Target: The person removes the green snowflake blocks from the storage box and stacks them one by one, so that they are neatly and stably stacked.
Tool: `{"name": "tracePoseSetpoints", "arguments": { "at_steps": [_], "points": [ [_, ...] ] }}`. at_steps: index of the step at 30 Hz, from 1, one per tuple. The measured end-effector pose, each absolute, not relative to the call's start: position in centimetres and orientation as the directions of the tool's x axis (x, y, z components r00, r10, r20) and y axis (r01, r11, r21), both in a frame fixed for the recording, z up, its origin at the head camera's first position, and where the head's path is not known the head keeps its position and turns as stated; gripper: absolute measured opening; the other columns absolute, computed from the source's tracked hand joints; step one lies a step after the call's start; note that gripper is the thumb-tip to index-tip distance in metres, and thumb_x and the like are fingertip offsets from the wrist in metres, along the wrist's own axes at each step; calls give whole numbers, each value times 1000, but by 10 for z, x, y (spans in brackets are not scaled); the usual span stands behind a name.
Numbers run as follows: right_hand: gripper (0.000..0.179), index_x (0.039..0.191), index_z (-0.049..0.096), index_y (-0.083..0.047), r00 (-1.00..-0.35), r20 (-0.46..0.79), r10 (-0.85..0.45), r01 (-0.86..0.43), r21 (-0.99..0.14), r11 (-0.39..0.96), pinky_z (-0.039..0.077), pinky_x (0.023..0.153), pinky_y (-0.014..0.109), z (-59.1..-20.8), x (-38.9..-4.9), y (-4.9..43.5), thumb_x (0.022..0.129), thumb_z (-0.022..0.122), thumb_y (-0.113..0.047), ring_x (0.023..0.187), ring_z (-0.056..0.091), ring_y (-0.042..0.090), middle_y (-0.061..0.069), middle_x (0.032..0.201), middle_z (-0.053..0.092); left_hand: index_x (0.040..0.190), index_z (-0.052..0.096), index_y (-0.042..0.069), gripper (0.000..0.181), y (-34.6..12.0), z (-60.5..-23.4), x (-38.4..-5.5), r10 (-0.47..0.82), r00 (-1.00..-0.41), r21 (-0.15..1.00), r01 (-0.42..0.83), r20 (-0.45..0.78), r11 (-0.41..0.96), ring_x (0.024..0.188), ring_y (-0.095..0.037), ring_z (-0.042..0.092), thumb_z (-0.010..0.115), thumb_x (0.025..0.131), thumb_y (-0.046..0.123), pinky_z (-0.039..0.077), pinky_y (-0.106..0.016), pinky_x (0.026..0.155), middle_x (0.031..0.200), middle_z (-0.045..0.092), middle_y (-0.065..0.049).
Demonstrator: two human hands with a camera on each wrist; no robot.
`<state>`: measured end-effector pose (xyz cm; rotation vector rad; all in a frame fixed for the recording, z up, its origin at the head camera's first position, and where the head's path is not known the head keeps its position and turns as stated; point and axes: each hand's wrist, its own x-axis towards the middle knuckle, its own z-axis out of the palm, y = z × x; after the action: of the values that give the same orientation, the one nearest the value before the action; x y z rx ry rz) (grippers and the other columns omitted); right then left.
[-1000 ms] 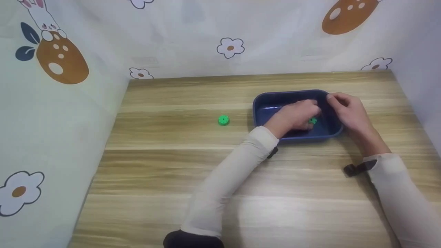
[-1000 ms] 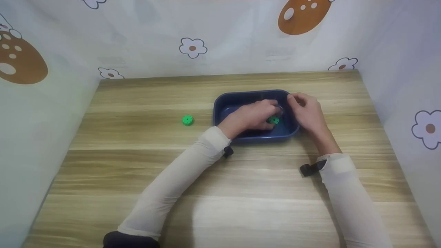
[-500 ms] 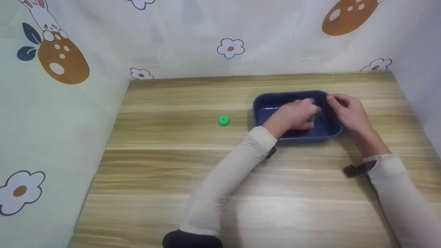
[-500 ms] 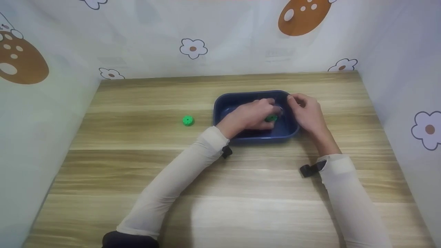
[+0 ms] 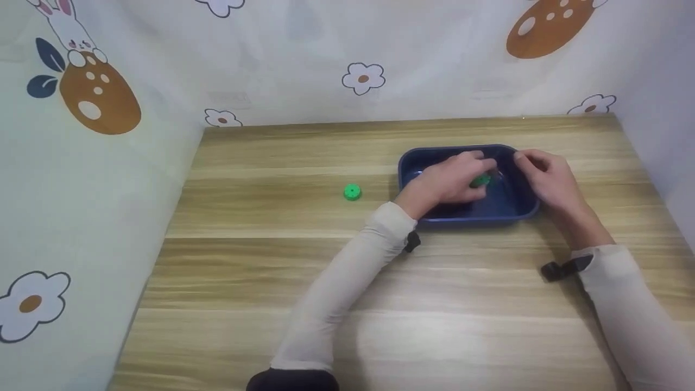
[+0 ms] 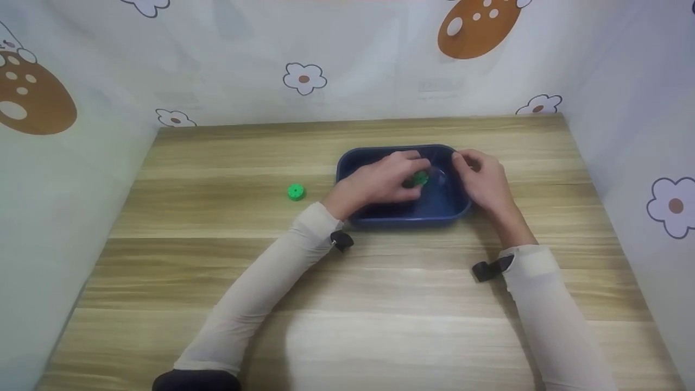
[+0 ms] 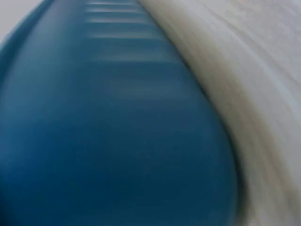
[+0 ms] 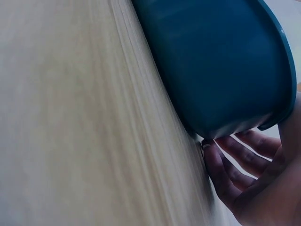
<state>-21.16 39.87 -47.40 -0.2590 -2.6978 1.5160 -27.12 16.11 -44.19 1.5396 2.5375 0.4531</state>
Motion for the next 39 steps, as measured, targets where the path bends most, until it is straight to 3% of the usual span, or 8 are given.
{"name": "tracePoseSetpoints", "arguments": {
  "at_steps": [5,10,18,23,28,39],
  "points": [
    [57,140,68,-2,-986,-48,159,122,-861,493,49,88,9,-474,-211,398,110,58,-49,106,61,0,-25,109,71,135,67,13,35,145,-434,-267,858,-481,448,817,180,364,104,-15,62,65,101,21,51,-20,86,123,65,-5],
    [59,141,67,-2,-983,-74,167,148,-862,485,49,89,9,-474,-211,398,110,57,-51,109,60,3,-23,109,70,137,67,8,35,130,-426,-264,827,-494,569,774,269,277,110,-15,69,64,103,16,55,-17,96,130,67,-7],
    [60,139,69,-3,-982,-51,180,137,-852,506,46,89,9,-474,-211,398,108,59,-54,106,60,1,-28,104,69,140,67,6,38,101,-426,-268,708,-645,760,604,289,240,120,-16,70,69,102,8,53,-13,105,136,67,-10],
    [60,138,69,-2,-982,-52,182,136,-861,490,47,89,8,-474,-210,397,108,60,-52,104,60,-1,-29,102,69,138,67,2,36,89,-434,-269,676,-682,815,540,278,210,120,-18,71,69,102,4,55,-13,103,133,67,-12],
    [57,139,69,-1,-982,-49,183,135,-857,497,45,90,8,-474,-210,399,109,60,-49,105,59,-2,-28,103,68,135,68,1,34,84,-442,-269,672,-679,831,530,296,169,119,-18,71,73,102,7,56,-14,102,131,67,-12],
    [59,140,68,-2,-979,-80,188,159,-877,453,48,90,11,-476,-210,397,108,60,-51,110,58,3,-24,107,69,129,72,1,28,70,-444,-269,706,-619,746,636,343,195,117,-14,71,74,102,10,56,-17,104,131,72,-10]
  ]
}}
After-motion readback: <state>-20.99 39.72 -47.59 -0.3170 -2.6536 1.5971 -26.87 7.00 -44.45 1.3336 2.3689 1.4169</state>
